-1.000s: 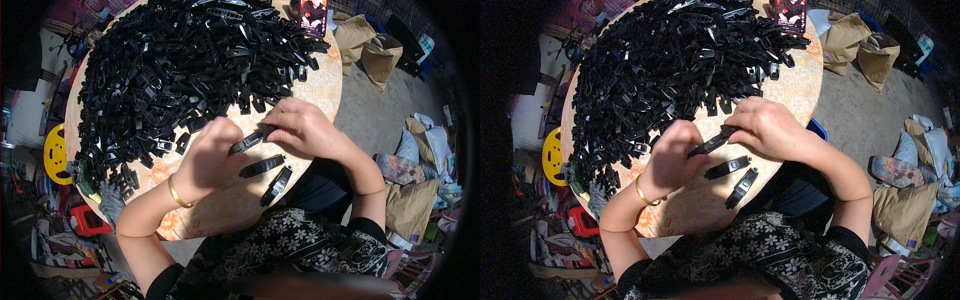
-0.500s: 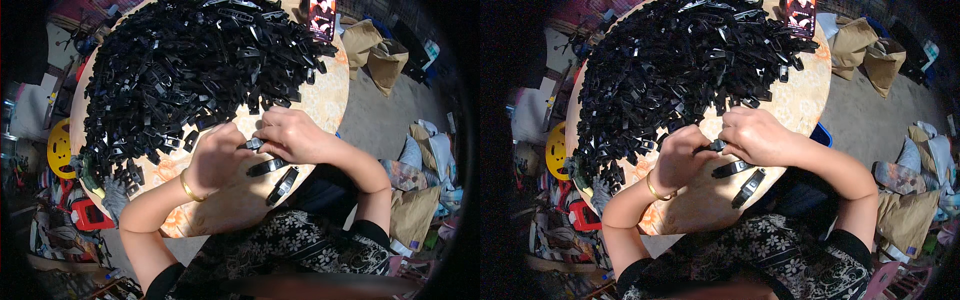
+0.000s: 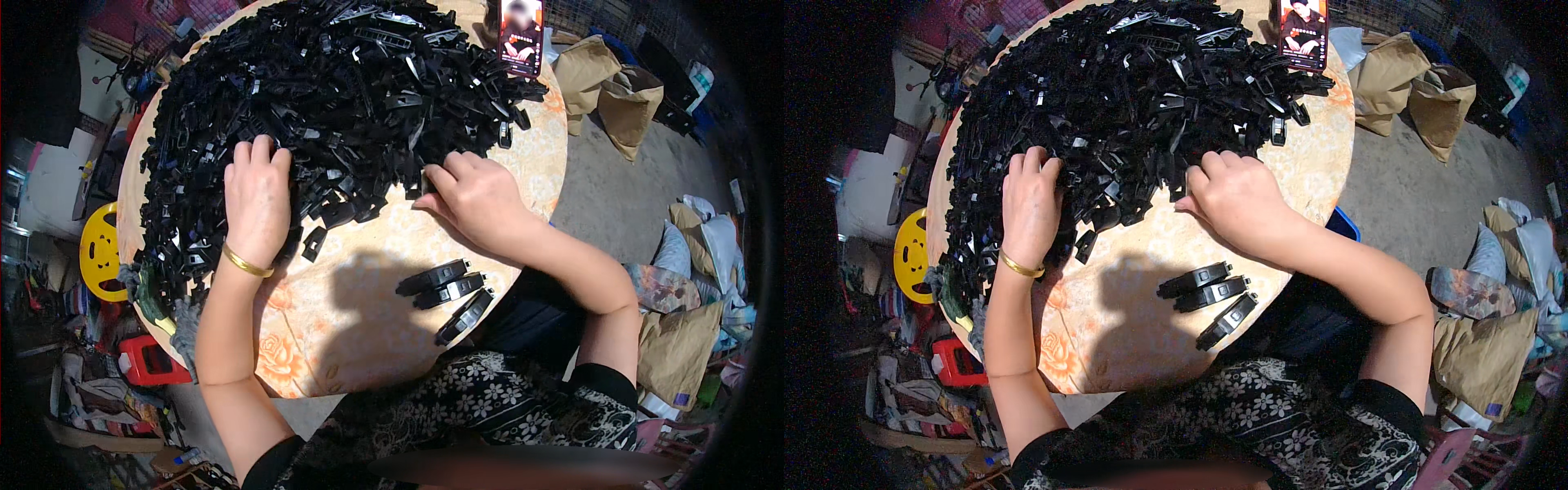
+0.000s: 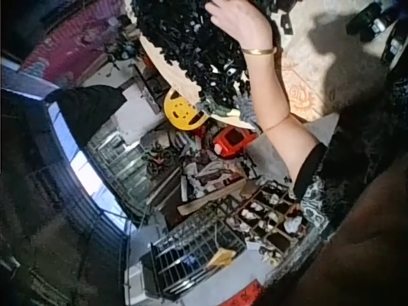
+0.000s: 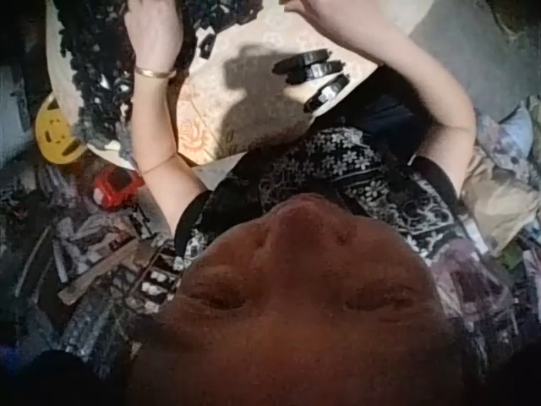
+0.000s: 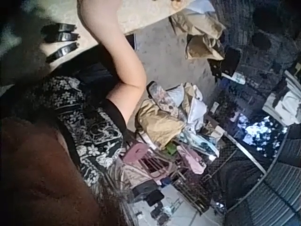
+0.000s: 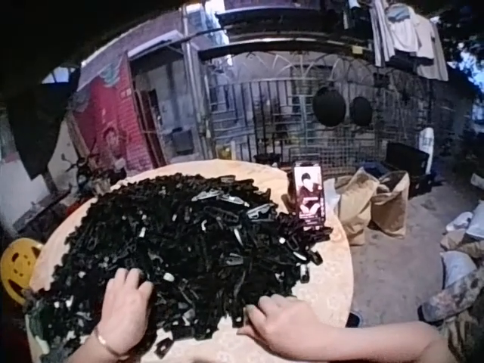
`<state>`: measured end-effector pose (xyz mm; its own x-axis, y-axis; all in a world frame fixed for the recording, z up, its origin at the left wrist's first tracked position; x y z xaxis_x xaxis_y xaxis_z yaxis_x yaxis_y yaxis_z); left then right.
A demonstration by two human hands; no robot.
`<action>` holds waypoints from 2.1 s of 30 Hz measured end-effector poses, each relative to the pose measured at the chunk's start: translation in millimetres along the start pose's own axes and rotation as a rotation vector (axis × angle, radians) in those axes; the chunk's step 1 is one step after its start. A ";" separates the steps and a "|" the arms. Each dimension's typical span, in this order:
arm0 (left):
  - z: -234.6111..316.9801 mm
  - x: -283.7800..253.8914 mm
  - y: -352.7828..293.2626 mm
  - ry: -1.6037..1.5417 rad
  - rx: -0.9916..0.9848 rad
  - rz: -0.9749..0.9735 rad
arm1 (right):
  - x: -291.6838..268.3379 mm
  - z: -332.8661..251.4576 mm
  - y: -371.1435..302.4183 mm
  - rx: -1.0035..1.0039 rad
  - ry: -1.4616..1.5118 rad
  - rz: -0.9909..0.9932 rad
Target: The person picks up plastic components from a pile and snaps the pieces together by hand, placing each assembled unit into a stack on the table.
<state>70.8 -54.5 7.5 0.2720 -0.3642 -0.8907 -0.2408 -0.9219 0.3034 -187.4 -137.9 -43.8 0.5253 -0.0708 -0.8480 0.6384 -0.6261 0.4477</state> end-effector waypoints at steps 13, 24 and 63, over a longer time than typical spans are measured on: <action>66.1 -21.6 -0.2 -1.694 -0.388 -0.013 | -16.8 20.1 -11.4 0.013 0.406 -0.213; 89.5 6.7 -13.6 -0.963 0.152 0.131 | -44.0 34.2 -14.8 -0.022 0.213 -0.368; 18.5 -3.0 -0.3 -0.340 -0.072 -0.029 | 8.5 -7.0 8.7 -0.003 0.080 0.028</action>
<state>52.8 -50.6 3.9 -0.0510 -0.2837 -0.9576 -0.1683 -0.9427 0.2882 -173.4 -138.6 -45.1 0.5864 -0.0256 -0.8096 0.6242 -0.6227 0.4718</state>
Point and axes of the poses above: each hand's wrist, its own y-axis towards the middle knuckle, its own x-axis out of the palm, z = x × y, the point moved 1 cm from there along y, towards the middle knuckle, and after that the axes turned 13 degrees about x, right-handed, at the moved point
